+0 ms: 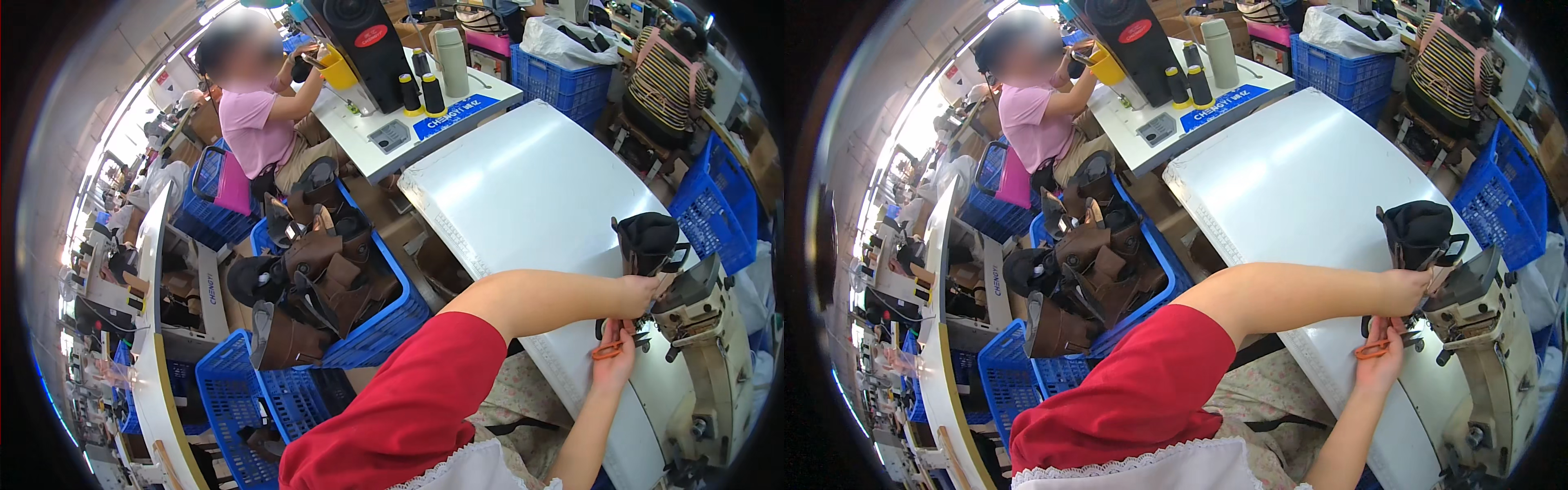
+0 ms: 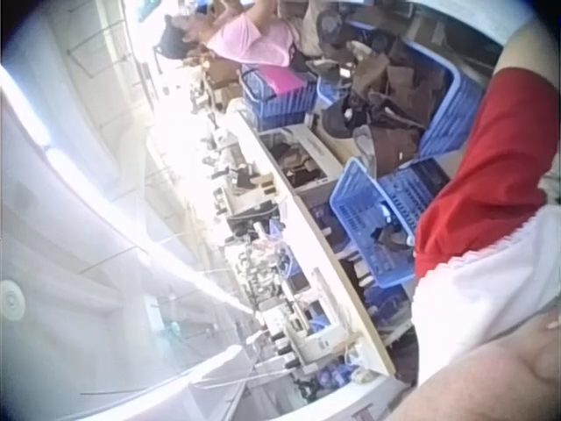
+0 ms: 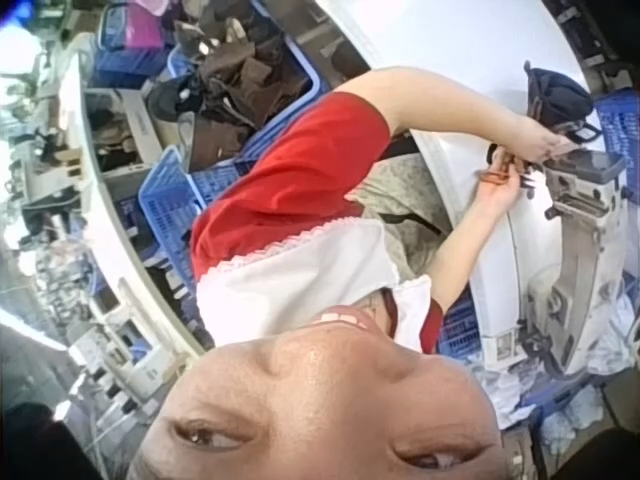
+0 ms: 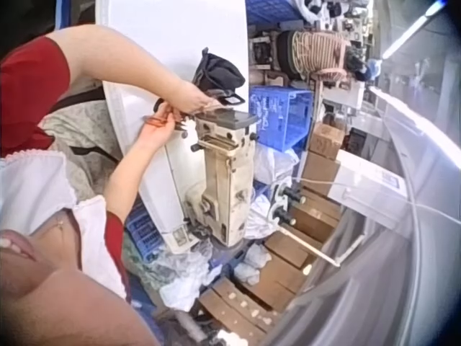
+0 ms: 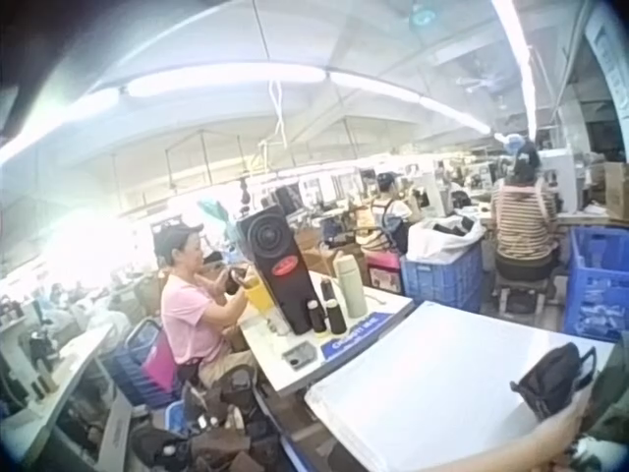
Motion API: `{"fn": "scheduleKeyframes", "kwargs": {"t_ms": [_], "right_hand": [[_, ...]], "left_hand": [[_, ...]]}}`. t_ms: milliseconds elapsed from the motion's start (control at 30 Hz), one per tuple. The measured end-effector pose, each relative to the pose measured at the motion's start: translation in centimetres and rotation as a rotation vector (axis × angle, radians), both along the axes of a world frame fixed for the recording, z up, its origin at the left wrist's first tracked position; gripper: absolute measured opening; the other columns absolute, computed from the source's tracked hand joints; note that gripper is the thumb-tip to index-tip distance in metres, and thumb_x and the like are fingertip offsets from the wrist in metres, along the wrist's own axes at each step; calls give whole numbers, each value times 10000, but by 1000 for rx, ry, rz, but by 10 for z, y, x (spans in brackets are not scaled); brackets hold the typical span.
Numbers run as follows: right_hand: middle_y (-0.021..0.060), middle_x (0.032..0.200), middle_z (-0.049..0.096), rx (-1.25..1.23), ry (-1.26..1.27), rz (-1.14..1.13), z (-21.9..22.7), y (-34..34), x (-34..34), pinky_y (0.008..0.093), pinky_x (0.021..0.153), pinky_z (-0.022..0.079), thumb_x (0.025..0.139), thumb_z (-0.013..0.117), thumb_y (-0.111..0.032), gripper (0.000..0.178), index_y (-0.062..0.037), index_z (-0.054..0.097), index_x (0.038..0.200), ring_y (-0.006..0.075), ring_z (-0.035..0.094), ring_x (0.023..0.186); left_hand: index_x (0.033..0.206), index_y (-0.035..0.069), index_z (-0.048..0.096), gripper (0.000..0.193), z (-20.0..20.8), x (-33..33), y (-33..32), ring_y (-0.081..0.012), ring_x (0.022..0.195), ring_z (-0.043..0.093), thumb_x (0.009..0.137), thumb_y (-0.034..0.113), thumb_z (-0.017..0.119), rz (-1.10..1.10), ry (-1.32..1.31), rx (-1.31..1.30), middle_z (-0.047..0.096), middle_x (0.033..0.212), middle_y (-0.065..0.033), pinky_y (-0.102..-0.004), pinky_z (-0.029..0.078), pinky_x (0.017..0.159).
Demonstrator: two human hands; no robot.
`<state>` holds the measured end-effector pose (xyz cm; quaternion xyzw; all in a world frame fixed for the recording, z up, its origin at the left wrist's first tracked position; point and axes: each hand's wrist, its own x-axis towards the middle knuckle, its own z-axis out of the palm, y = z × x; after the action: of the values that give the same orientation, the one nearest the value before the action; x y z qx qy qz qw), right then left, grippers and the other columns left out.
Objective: Sew and stitch components of a leather boot upper using a sewing machine.
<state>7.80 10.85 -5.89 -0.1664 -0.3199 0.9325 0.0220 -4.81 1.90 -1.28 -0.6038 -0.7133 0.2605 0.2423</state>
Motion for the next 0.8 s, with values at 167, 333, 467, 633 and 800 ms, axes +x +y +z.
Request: {"fn": "scheduleKeyframes", "kwargs": {"t_ms": [167,333,467,633,800], "right_hand": [[175,1298,502,18,23,10,1,-4,4,405,1123,392,950,391,-8,342,80,439,1277,267,476,1260],[171,1312,498,50,38,17,4,-4,9,394,1123,391,950,377,-8,353,79,433,1288,262,471,1263],[162,1352,470,62,39,36,15,-6,18,378,1117,385,925,382,8,413,81,399,1332,256,462,1275],[139,1414,417,164,45,54,30,-17,33,349,1099,375,890,439,-13,502,89,364,1377,250,445,1301],[127,1372,463,200,-25,-63,36,-14,42,293,972,470,888,469,-37,498,41,406,1375,229,542,1180]], "left_hand": [[871,178,752,252,-8,0,-3,-268,1039,620,800,346,577,20,-49,-25,715,945,-18,-526,345,1011],[880,122,753,293,-14,3,-7,-362,1078,592,781,337,580,25,74,109,699,1029,-121,-577,355,1001],[891,115,754,296,-8,7,-5,-389,1071,587,789,326,573,43,27,23,702,1025,-122,-584,363,992],[865,119,752,298,-29,7,-11,-352,1035,604,805,336,557,58,84,107,713,955,-95,-562,354,995],[886,26,740,359,-24,19,4,-392,1040,582,746,312,572,69,124,101,699,956,-156,-517,389,983]]}}
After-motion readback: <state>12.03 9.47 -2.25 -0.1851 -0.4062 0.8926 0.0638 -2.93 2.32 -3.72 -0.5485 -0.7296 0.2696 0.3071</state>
